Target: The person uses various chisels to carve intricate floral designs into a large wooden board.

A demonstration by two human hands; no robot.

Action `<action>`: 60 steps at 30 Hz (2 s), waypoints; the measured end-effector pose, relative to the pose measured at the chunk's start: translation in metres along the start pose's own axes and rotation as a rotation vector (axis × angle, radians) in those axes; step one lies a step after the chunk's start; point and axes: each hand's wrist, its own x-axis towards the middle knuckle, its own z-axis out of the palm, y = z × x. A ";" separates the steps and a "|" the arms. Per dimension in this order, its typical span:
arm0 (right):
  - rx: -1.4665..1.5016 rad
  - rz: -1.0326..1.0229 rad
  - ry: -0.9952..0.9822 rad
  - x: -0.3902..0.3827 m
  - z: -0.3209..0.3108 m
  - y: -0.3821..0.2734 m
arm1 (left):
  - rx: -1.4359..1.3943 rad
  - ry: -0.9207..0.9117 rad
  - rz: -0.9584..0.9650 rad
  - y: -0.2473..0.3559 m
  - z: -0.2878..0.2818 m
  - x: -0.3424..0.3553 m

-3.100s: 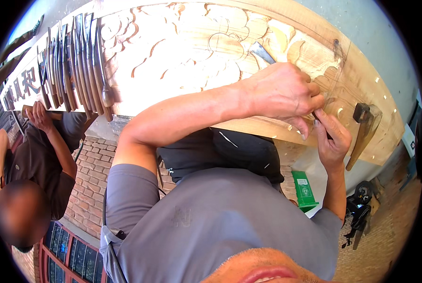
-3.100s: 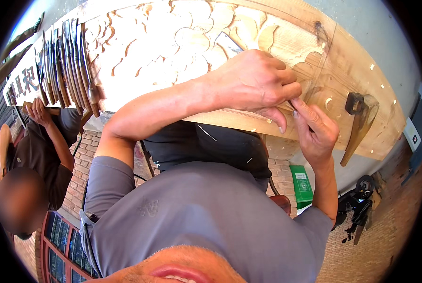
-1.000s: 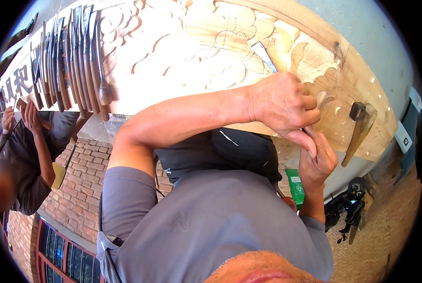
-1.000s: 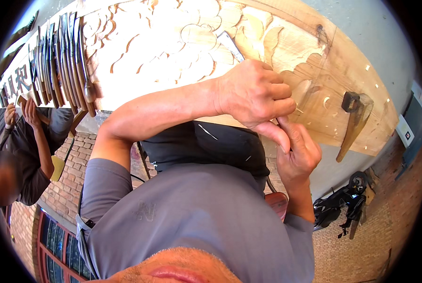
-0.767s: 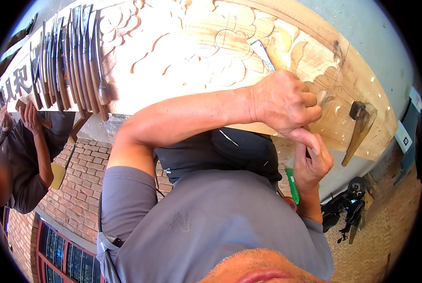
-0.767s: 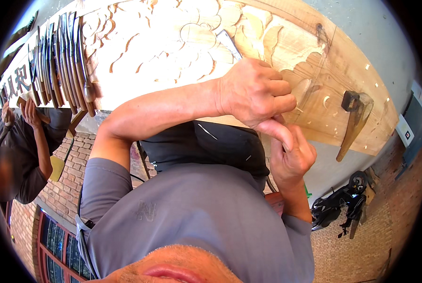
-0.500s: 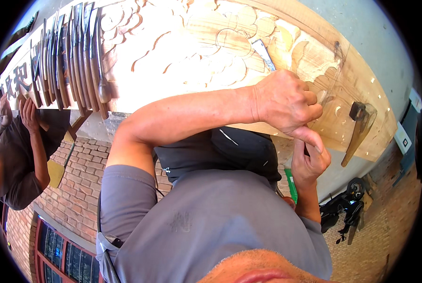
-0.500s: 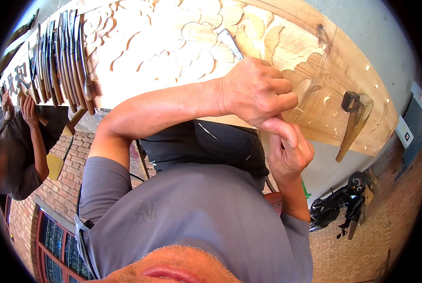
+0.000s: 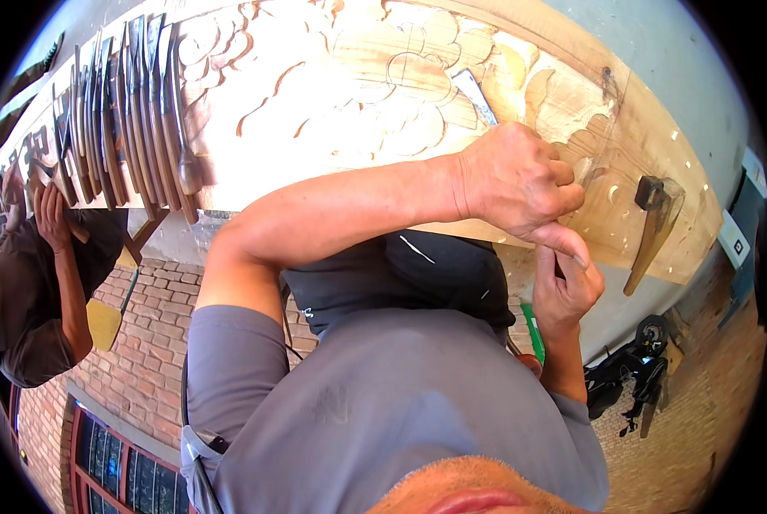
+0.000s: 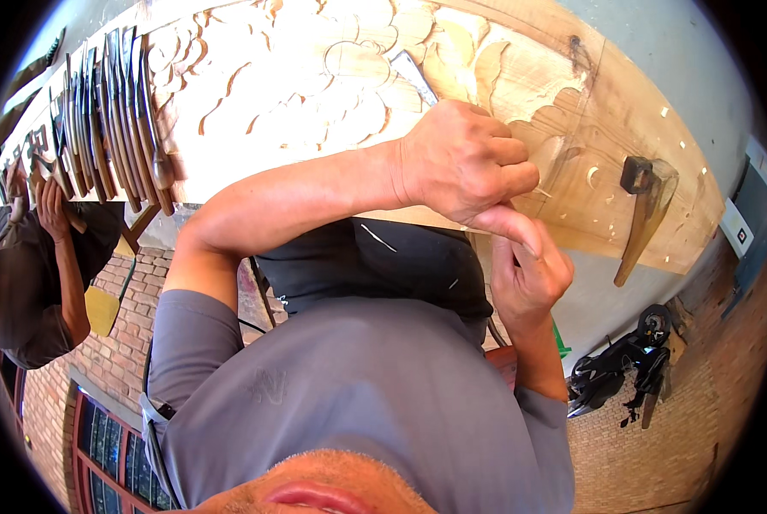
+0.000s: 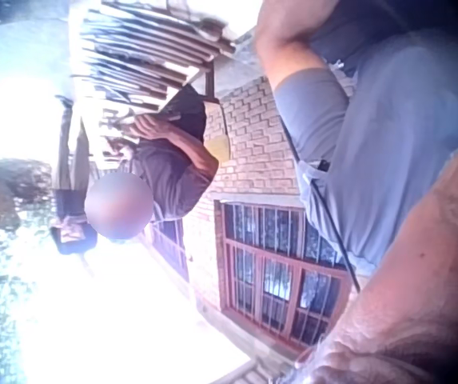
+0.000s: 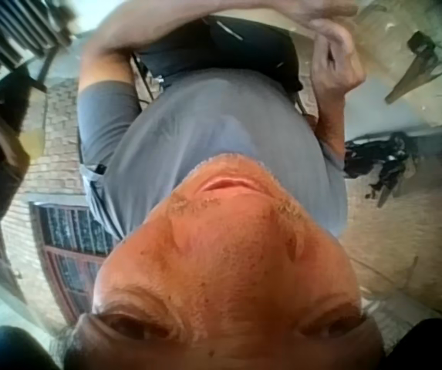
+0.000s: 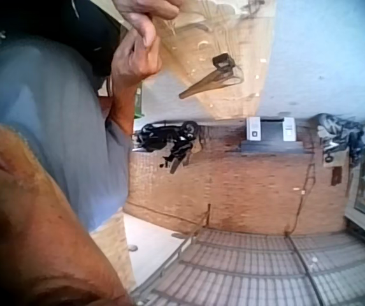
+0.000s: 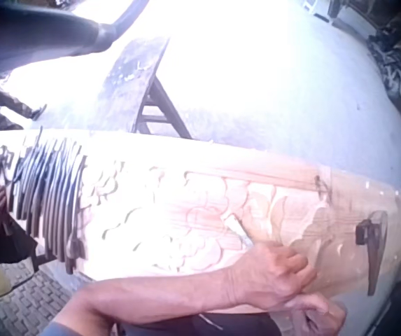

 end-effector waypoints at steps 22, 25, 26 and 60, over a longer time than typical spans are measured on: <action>0.053 -0.063 0.084 -0.012 0.025 0.038 | 0.179 -0.051 -0.213 0.007 0.007 0.006; 0.067 -0.036 0.091 -0.013 0.025 0.037 | 0.185 -0.055 -0.209 0.007 0.007 0.005; 0.066 -0.035 0.092 -0.013 0.023 0.035 | 0.188 -0.059 -0.206 0.007 0.006 0.004; 0.298 0.126 -0.436 0.135 -0.079 0.119 | 0.162 -0.022 -0.168 -0.035 0.018 0.045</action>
